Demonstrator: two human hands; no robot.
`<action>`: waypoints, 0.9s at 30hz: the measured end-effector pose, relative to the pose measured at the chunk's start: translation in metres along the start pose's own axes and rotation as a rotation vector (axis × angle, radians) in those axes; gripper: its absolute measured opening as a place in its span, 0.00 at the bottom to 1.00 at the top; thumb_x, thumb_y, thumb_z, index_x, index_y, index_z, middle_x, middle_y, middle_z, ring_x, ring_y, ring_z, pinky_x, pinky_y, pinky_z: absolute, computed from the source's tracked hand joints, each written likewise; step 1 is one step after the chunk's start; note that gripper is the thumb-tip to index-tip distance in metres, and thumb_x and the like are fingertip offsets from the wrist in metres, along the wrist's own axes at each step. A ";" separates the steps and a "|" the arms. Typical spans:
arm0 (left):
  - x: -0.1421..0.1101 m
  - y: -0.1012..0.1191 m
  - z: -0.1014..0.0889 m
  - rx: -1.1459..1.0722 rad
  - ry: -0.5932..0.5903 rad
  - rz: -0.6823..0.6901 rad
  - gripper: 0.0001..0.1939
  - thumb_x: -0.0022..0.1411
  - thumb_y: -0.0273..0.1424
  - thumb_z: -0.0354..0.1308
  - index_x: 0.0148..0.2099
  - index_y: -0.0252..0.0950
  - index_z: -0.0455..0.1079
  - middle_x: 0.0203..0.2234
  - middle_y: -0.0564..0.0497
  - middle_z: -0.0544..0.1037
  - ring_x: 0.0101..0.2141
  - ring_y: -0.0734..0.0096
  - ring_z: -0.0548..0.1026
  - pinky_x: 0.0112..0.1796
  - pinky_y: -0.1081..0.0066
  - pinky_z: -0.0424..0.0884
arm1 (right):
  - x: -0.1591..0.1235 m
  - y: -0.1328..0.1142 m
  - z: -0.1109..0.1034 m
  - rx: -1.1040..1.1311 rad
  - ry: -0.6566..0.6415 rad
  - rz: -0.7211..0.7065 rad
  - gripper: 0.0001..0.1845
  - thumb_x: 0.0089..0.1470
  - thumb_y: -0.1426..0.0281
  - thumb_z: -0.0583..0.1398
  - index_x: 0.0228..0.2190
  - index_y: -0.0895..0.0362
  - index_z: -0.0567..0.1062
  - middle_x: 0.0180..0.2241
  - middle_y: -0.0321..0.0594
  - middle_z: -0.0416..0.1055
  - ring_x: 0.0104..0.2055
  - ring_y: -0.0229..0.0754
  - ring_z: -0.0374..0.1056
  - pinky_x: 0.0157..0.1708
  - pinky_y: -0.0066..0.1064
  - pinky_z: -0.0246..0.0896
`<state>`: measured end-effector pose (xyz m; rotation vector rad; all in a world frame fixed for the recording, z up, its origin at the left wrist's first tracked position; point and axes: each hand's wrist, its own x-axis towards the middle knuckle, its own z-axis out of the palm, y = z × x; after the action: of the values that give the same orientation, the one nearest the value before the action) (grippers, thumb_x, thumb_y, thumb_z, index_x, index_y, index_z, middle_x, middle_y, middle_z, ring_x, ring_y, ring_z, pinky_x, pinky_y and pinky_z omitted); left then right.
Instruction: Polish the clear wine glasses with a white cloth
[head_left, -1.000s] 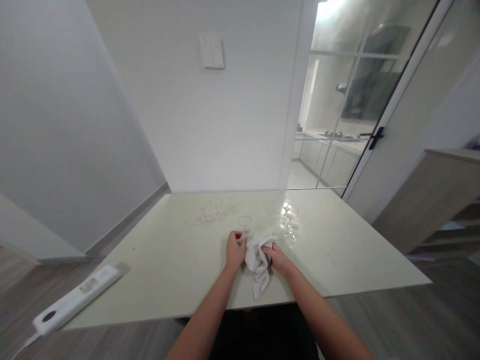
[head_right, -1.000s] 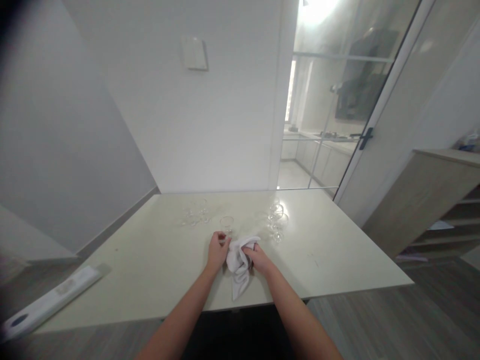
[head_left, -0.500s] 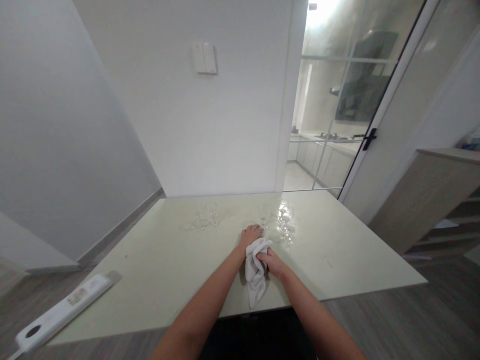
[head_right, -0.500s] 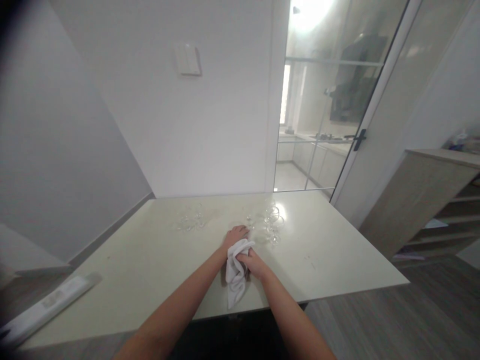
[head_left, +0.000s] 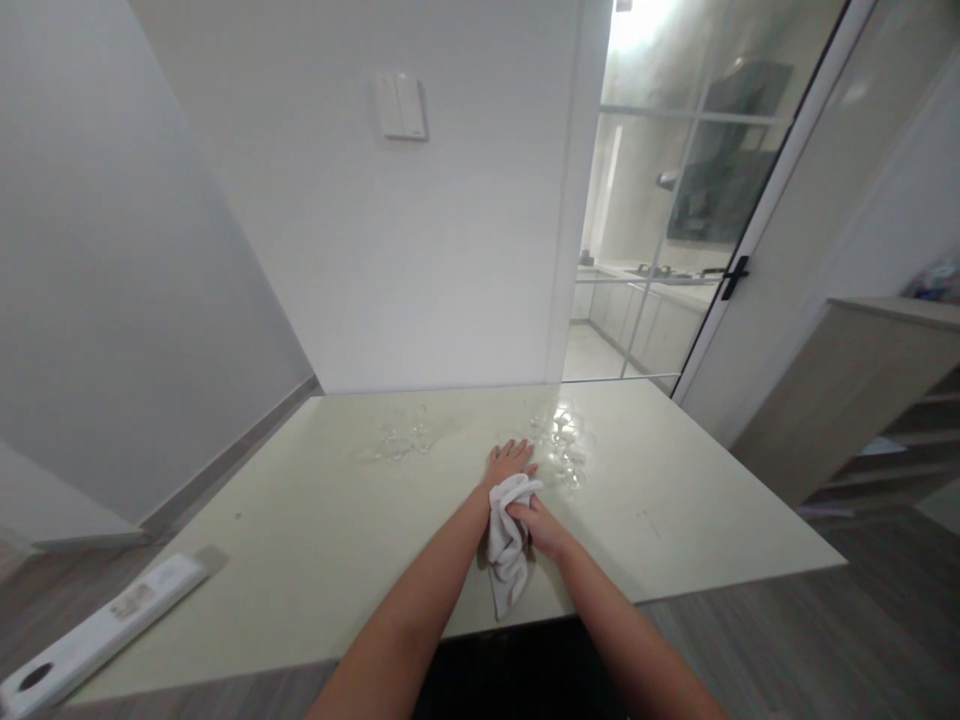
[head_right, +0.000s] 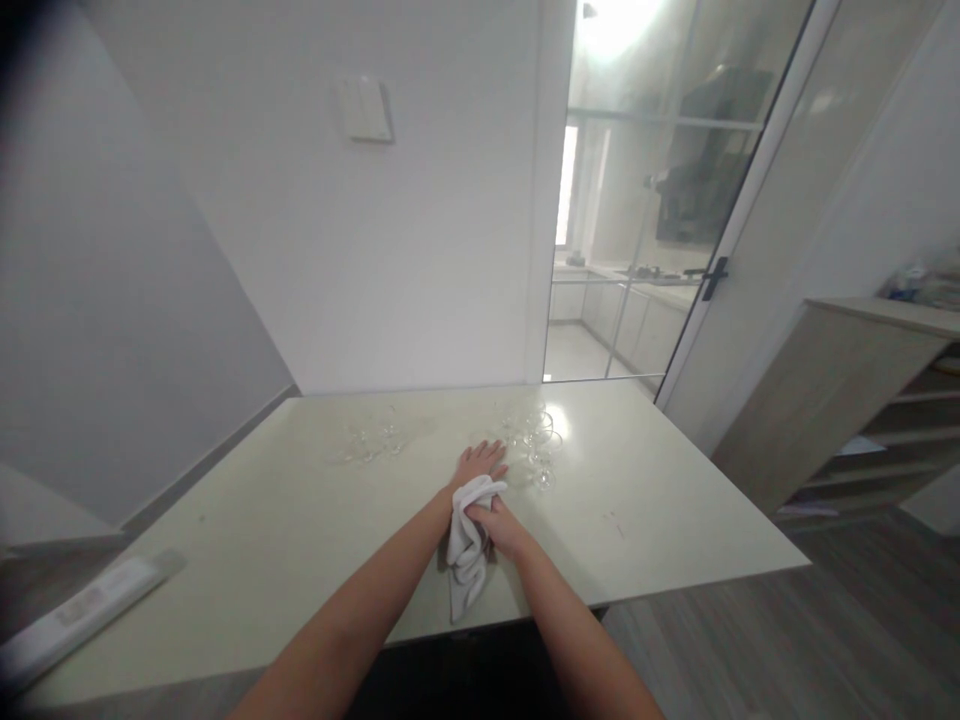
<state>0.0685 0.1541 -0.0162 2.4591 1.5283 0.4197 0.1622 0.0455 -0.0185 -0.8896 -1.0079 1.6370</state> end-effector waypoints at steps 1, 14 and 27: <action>0.000 0.000 0.000 -0.004 0.000 0.010 0.25 0.64 0.42 0.49 0.63 0.51 0.58 0.64 0.51 0.58 0.64 0.50 0.52 0.60 0.44 0.43 | 0.000 0.001 0.000 -0.005 0.004 0.002 0.27 0.40 0.67 0.66 0.45 0.53 0.72 0.46 0.40 0.74 0.51 0.49 0.68 0.55 0.41 0.57; -0.006 0.003 -0.004 -0.049 0.023 0.085 0.29 0.61 0.45 0.54 0.63 0.49 0.59 0.64 0.48 0.57 0.64 0.46 0.51 0.60 0.43 0.41 | 0.000 0.000 -0.002 -0.023 0.027 -0.008 0.26 0.40 0.68 0.66 0.45 0.52 0.72 0.44 0.40 0.75 0.49 0.50 0.69 0.52 0.41 0.60; -0.003 0.002 -0.003 0.160 -0.034 0.035 0.32 0.64 0.51 0.41 0.66 0.44 0.52 0.66 0.48 0.53 0.65 0.57 0.50 0.61 0.49 0.46 | 0.006 0.007 -0.005 -0.032 0.003 -0.010 0.28 0.40 0.67 0.66 0.47 0.53 0.71 0.48 0.41 0.73 0.53 0.51 0.67 0.56 0.43 0.56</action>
<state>0.0679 0.1503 -0.0133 2.6022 1.5634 0.2700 0.1621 0.0510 -0.0276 -0.9063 -1.0374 1.6152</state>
